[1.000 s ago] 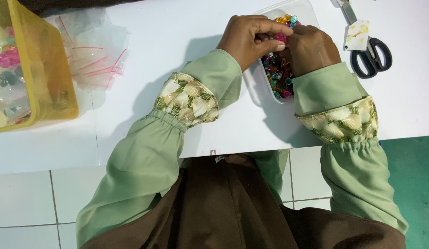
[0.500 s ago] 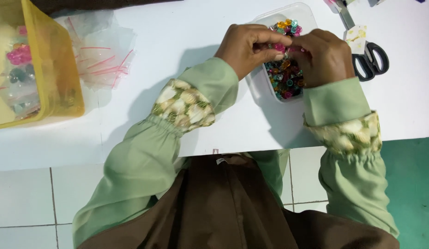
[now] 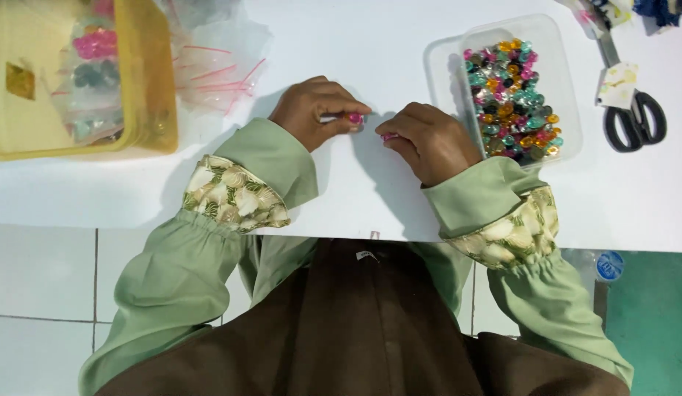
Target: The person picks up pink beads from a flat surface and places them into a small clear plastic bag. They then pick up silver-colored circular items and place them into another small clear plastic bag.
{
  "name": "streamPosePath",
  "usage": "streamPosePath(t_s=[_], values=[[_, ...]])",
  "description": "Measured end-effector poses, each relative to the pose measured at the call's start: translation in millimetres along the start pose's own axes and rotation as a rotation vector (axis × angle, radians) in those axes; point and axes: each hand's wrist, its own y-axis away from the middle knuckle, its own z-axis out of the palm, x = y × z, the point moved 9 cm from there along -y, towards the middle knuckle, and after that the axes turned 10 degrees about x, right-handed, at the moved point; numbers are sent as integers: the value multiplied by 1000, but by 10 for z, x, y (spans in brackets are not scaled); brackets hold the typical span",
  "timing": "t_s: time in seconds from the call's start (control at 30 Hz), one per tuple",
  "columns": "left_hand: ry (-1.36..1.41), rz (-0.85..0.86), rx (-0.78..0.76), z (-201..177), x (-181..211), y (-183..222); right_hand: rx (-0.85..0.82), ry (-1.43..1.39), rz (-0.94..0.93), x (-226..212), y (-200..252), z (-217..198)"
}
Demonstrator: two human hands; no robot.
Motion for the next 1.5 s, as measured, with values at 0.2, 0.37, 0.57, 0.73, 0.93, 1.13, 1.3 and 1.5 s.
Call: streamPosePath(t_s=[0.2, 0.37, 0.57, 0.73, 0.93, 1.13, 1.3, 1.5], values=[[12, -9, -3, -8, -48, 133, -42, 15, 11, 68, 16, 90], [-23, 30, -5, 5, -174, 163, -54, 19, -9, 204, 107, 153], [-106, 58, -17, 28, -148, 175, -67, 18, -65, 164, 104, 183], [-137, 71, -34, 21, -92, 150, -56, -17, -49, 123, 82, 203], [-65, 67, -8, -41, 123, 103, -57, 35, -95, -53, 117, 53], [138, -62, 65, 26, 530, -249, 92, 107, -33, 10, 278, -791], [54, 296, 1, 596, 894, -799, 1, 337, 34, 428, 425, -1412], [-15, 421, 38, 1343, 1040, -1268, -90, 503, -16, 1160, 684, -1370]])
